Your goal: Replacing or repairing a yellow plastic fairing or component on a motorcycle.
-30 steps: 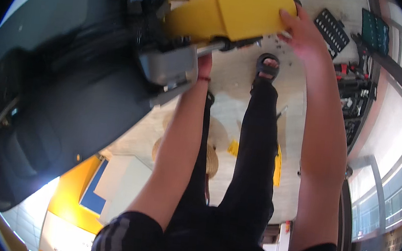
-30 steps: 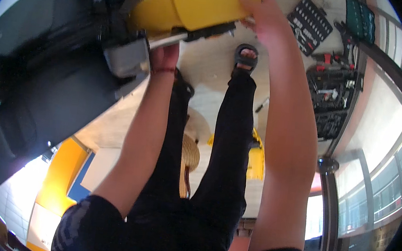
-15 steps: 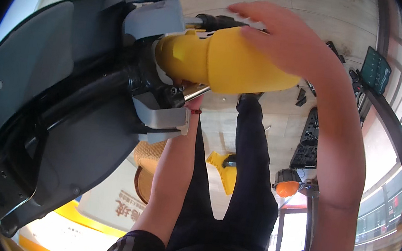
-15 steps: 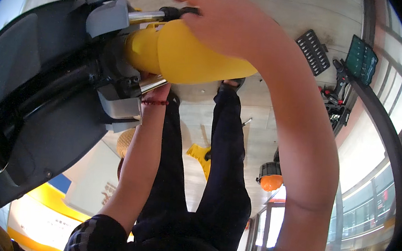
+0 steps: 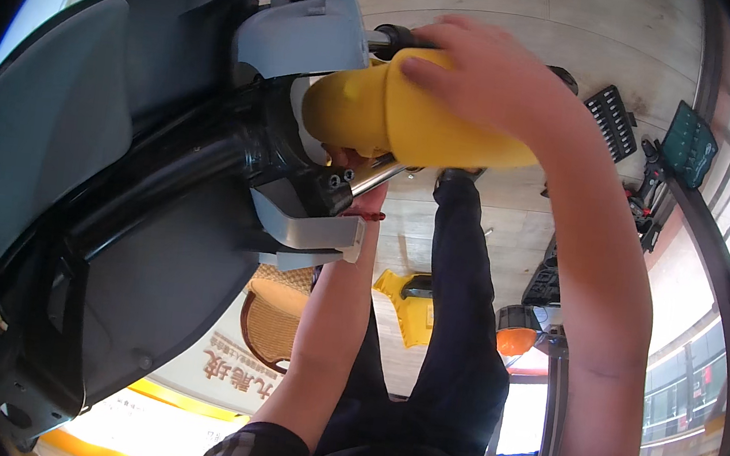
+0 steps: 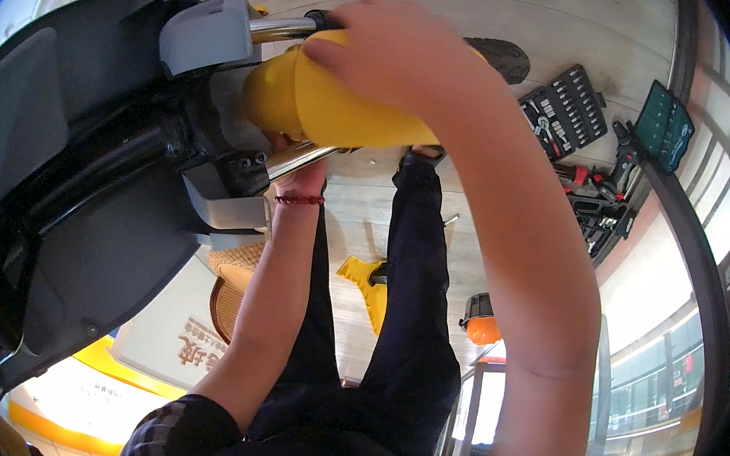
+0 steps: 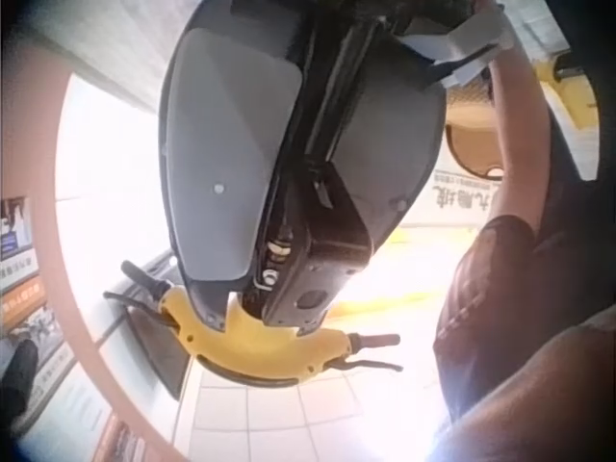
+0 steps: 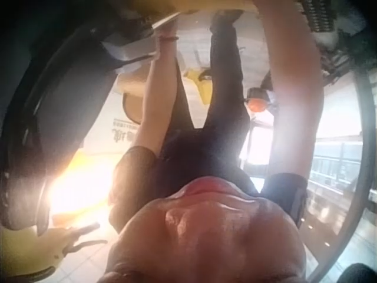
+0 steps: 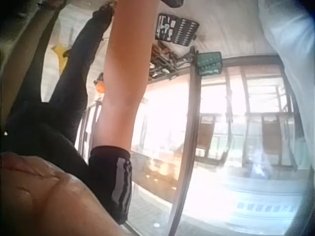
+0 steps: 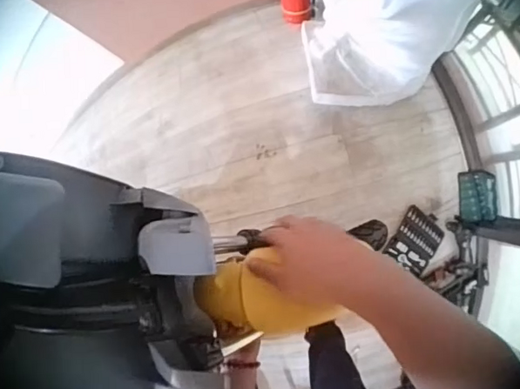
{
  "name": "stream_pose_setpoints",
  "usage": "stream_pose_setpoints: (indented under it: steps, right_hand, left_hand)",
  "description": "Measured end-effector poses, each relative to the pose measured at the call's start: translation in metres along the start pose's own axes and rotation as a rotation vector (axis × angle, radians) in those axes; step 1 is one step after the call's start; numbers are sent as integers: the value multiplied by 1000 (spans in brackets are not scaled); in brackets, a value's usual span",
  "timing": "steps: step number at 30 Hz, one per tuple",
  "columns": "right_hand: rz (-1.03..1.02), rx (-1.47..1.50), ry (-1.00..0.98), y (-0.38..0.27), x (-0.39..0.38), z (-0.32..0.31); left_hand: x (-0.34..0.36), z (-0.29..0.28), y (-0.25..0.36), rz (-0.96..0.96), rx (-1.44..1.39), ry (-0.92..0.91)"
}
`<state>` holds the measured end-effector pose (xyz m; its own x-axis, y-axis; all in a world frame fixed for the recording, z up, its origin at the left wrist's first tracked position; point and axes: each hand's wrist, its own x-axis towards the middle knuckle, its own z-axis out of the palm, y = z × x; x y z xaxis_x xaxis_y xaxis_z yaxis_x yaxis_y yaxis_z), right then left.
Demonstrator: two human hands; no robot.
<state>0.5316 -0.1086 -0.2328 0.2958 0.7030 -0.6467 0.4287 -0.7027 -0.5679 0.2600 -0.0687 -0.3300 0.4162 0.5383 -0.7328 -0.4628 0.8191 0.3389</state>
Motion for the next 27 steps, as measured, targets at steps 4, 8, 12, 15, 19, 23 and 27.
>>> stream_pose_setpoints:
  steps: [4, 8, 12, 15, 19, 23, 27]
  right_hand:
    - [0, -66, 144, 27, -51, 8]
    - [-86, -202, 253, 52, -54, 32]
    - [67, -144, 321, 91, -47, 50]
    - [-52, -180, 370, 109, -43, 58]
    - [-121, -172, 414, 105, -50, 51]
    - [-166, -52, 370, 74, -76, 29]
    - [-190, 46, 448, 106, -63, 61]
  left_hand:
    - [4, -15, -7, -17, 98, -36]
    - [12, -31, -5, -102, 24, -112]
    - [14, -36, 0, -207, 105, -136]
    - [14, -42, 13, -183, 279, -59]
    - [30, -42, 20, -43, 377, 6]
    - [34, -31, 2, 117, 642, 94]
    - [49, -35, 17, 22, 688, 47]
